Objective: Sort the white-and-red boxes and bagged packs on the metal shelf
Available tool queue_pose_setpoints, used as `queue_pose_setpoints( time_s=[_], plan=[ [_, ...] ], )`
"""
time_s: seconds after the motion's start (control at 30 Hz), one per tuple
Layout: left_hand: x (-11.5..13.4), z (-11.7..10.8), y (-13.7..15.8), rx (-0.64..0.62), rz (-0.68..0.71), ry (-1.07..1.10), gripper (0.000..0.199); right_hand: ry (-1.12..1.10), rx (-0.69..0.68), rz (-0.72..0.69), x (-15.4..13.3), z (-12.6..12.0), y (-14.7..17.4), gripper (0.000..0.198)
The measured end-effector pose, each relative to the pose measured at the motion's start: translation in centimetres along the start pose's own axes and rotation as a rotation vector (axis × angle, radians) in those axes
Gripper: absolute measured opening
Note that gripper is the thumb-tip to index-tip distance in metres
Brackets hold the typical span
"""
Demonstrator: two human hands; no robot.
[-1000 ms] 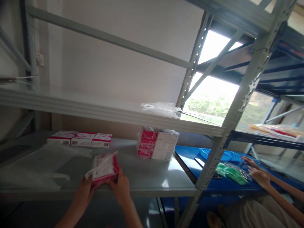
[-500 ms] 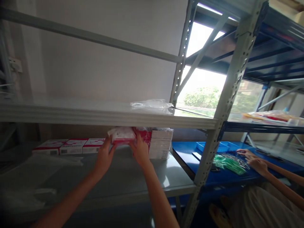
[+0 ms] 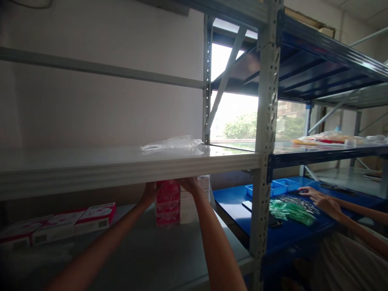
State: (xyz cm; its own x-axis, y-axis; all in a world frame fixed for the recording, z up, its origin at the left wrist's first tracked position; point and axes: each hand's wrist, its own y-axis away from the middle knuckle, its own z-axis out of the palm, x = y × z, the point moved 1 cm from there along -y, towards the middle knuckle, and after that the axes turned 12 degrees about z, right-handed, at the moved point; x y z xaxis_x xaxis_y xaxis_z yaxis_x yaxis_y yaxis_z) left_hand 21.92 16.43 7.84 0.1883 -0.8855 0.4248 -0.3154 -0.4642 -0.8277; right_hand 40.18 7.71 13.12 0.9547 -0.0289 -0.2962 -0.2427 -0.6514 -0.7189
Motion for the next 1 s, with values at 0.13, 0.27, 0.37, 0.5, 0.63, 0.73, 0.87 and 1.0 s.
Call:
queue_pose_setpoints(
  time_s=[0.13,0.27,0.37,0.5,0.63,0.73,0.87,1.0],
  plan=[
    [-1.9,-0.1,1.6,0.101,-0.074,0.016,0.04,0.12,-0.037,0.053,1.3,1.7,1.6,0.054],
    [-1.6,-0.5,2.3,0.06,-0.085,0.046,0.041,0.119,-0.044,0.098,1.3,1.6,1.9,0.044],
    [-0.9,-0.3,2.4,0.052,-0.091,0.061,0.041,0.105,-0.019,0.108,0.7,1.1,2.1,0.039],
    [-0.1,0.2,2.7,0.016,-0.074,0.103,0.041,0.109,-0.073,0.094,-0.5,0.9,2.9,0.035],
    [0.4,0.5,2.5,-0.018,-0.07,0.12,0.043,0.154,-0.105,0.042,-1.3,1.4,2.9,0.032],
    [0.8,0.4,2.2,-0.057,-0.085,0.109,0.045,0.174,-0.131,0.037,-1.1,1.7,2.5,0.032],
    [1.0,-1.3,3.9,-0.029,-0.18,0.048,0.054,0.141,-0.041,0.012,-0.9,1.4,4.1,0.038],
    [0.5,-5.3,8.8,0.011,-0.06,-0.066,0.055,0.102,0.114,-0.037,-2.6,1.2,9.5,0.051]
  ],
)
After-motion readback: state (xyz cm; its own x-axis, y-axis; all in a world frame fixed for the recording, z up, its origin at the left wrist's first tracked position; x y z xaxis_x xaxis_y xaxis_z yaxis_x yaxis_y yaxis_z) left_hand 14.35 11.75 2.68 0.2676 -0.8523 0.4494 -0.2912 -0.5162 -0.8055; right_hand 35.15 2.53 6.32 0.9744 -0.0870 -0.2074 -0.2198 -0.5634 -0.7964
